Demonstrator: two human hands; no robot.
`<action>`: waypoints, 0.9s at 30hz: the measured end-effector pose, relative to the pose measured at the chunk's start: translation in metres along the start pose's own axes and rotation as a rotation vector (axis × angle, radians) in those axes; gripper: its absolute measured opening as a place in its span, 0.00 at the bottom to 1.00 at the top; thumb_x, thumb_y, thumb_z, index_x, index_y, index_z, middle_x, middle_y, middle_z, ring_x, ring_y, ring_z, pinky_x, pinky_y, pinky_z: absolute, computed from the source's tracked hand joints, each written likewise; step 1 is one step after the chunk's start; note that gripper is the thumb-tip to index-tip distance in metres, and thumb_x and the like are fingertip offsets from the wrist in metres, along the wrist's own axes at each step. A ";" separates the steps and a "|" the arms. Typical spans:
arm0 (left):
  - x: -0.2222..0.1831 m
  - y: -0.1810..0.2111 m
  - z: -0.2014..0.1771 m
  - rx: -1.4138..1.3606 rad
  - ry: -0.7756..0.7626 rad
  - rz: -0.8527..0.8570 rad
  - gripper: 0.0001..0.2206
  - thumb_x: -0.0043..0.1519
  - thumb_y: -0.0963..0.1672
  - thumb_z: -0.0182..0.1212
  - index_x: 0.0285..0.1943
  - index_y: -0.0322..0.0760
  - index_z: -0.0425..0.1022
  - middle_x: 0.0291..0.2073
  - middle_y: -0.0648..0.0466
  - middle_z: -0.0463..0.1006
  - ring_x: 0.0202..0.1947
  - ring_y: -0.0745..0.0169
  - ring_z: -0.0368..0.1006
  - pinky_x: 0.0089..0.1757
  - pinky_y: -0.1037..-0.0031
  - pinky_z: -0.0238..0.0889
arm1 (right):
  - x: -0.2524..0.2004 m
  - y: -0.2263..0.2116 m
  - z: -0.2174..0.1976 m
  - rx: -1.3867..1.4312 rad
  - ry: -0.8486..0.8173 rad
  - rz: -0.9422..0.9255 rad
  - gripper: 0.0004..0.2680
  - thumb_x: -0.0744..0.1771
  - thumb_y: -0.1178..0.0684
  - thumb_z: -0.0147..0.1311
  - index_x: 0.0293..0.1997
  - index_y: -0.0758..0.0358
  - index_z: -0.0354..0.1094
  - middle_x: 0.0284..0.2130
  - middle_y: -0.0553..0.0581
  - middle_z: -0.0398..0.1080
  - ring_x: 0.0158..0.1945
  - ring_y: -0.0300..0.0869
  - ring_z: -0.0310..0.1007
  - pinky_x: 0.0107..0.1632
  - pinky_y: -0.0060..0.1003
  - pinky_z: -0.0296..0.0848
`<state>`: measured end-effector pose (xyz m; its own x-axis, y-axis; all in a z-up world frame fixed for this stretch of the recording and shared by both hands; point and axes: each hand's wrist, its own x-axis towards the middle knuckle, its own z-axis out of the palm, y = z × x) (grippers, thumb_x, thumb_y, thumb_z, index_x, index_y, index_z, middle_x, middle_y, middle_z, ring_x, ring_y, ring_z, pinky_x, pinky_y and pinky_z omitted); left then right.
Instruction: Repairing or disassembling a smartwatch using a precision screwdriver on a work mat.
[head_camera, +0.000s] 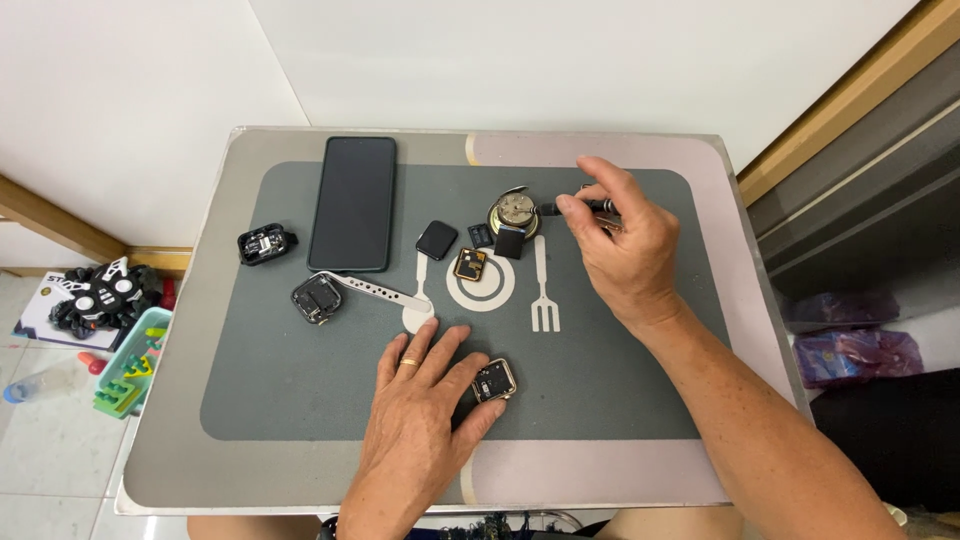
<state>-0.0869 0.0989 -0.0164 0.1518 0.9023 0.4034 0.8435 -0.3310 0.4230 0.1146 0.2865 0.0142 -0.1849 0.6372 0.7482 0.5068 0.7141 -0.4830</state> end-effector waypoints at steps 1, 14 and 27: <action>0.000 0.000 0.000 -0.005 0.002 -0.004 0.19 0.61 0.51 0.65 0.56 0.40 0.78 0.63 0.47 0.73 0.68 0.33 0.60 0.63 0.43 0.47 | 0.000 0.000 0.001 -0.001 -0.011 0.018 0.12 0.69 0.58 0.64 0.58 0.63 0.70 0.34 0.53 0.77 0.25 0.36 0.64 0.28 0.30 0.65; 0.001 0.003 -0.005 -0.024 0.016 -0.017 0.19 0.60 0.50 0.67 0.55 0.37 0.78 0.63 0.46 0.73 0.68 0.32 0.61 0.63 0.43 0.49 | 0.005 -0.030 -0.010 0.365 0.000 0.415 0.12 0.68 0.62 0.61 0.57 0.66 0.70 0.34 0.55 0.74 0.31 0.42 0.80 0.36 0.29 0.82; -0.007 0.006 -0.007 0.050 0.574 -0.260 0.10 0.58 0.46 0.75 0.40 0.37 0.80 0.35 0.55 0.84 0.43 0.55 0.82 0.43 0.64 0.70 | -0.029 -0.082 -0.005 0.509 -0.286 0.488 0.11 0.66 0.63 0.60 0.54 0.66 0.71 0.29 0.53 0.75 0.27 0.44 0.82 0.27 0.22 0.72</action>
<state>-0.0864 0.0888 -0.0104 -0.3505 0.6549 0.6695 0.8407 -0.0950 0.5330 0.0828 0.2083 0.0346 -0.2859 0.9157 0.2824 0.1486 0.3335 -0.9310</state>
